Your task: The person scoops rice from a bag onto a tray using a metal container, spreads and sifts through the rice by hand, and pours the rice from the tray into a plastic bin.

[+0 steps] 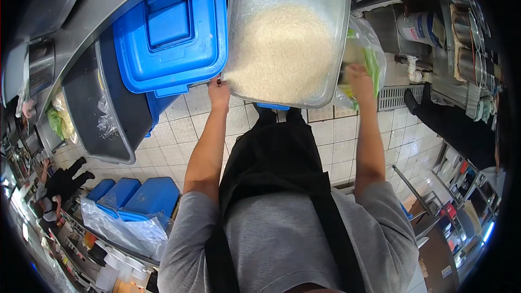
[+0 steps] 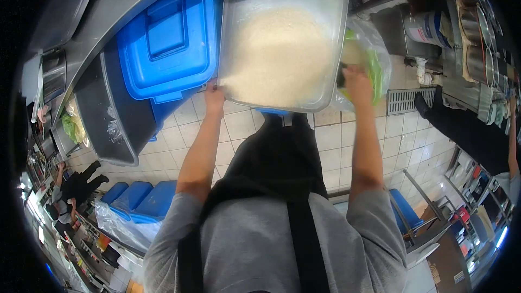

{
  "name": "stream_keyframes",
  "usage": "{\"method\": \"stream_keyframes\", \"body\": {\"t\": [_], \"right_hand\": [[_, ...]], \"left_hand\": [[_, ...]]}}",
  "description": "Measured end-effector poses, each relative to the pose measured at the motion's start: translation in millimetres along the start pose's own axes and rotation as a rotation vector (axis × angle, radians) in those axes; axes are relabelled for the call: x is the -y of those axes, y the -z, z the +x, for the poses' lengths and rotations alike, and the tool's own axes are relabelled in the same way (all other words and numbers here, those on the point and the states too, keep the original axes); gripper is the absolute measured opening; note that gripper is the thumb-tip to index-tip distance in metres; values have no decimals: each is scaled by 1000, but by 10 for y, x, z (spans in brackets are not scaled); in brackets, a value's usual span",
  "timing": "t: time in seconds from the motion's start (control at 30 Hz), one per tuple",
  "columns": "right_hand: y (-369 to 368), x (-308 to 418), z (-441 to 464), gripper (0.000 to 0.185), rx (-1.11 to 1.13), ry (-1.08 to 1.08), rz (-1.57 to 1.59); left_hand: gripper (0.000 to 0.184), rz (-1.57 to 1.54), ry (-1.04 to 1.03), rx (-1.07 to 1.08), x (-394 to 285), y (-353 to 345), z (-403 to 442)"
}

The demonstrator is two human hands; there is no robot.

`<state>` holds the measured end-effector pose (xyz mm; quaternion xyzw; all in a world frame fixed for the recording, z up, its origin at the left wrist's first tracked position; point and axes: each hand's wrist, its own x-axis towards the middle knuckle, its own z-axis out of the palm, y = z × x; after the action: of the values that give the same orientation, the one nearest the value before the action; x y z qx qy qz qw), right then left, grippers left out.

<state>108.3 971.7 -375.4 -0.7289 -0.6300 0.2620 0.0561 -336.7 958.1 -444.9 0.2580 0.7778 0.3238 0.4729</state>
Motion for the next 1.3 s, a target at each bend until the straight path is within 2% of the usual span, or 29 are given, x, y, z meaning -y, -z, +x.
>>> {"method": "stream_keyframes", "body": {"t": [0.07, 0.1, 0.17, 0.2, 0.23, 0.27, 0.3, 0.37, 0.43, 0.47, 0.5, 0.63, 0.7, 0.77, 0.8, 0.87, 0.93, 1.0, 1.03, 1.07, 1.13, 1.2, 1.23, 1.27, 1.3], "right_hand": [[-384, 35, 58, 47, -45, -146, 230], [-540, 106, 83, 51, -85, -200, 331], [-682, 130, 42, 53, -143, -191, 406], [-762, 80, 28, 52, -243, -211, 435], [-743, 102, -5, 52, -342, -231, 467], [-676, 84, -65, 50, -303, -241, 503], [-535, 99, -181, 48, -263, -253, 537], [-251, 50, -432, 44, -153, -330, 505], [-85, -88, -774, 41, -272, -307, 579], [121, -74, -960, 40, -272, -324, 635], [344, -61, -1148, 40, -272, -340, 691], [1086, -427, -1711, 44, -286, -324, 495], [1503, -371, -1847, 46, -354, -301, 656], [1852, -388, -1864, 44, -370, -274, 626], [1959, -519, -1864, 43, -364, -249, 628], [2204, -221, -1739, 37, -414, -223, 724], [2343, -37, -1561, 35, -418, -196, 591], [2301, 109, -1287, 33, -451, -68, 592], [2280, 253, -1172, 32, -422, -40, 581], [2266, 379, -1044, 30, -396, -12, 569], [1901, 37, -494, 32, -186, 135, 587], [1612, 250, -173, 25, -179, 72, 688], [1515, 395, -92, 24, -175, 168, 740], [1558, 665, -101, 24, -205, 132, 663], [1604, 935, -108, 25, -233, 94, 587]], "left_hand": [[33, -24, -12, 5, -79, -29, -91], [36, -73, 36, 101, -195, -9, -219], [42, -153, 112, 247, -235, 39, -398], [42, -167, 98, 225, -270, 65, -493], [44, -161, 192, 270, -326, 86, -605], [45, -154, 285, 317, -375, 108, -721], [45, -168, 270, 299, -396, 132, -854], [48, -131, 321, 429, -432, 138, -1127], [49, -181, 351, 530, -431, 100, -1440], [47, -252, 384, 538, -596, 52, -1672], [46, -315, 416, 612, -484, -7, -1774], [49, -420, 332, 776, -660, -259, -2324], [52, -474, 306, 802, -845, -341, -2543], [56, -443, 215, 911, -950, -402, -2660], [56, -445, 200, 916, -987, -411, -2695], [56, -471, 138, 834, -1050, -377, -2754], [59, -485, 192, 771, -1519, -128, -2911], [58, -700, 131, 641, -1470, -43, -2885], [57, -710, 123, 575, -1524, 91, -2903], [55, -742, 11, 532, -1357, 158, -2765], [52, -846, 64, 419, -1740, 394, -2860], [49, -950, 8, 397, -1910, 561, -2805], [45, -982, -44, 391, -1857, 607, -2683], [41, -1011, -65, 394, -1895, 655, -2621], [40, -991, -119, 490, -1876, 727, -2498]]}}
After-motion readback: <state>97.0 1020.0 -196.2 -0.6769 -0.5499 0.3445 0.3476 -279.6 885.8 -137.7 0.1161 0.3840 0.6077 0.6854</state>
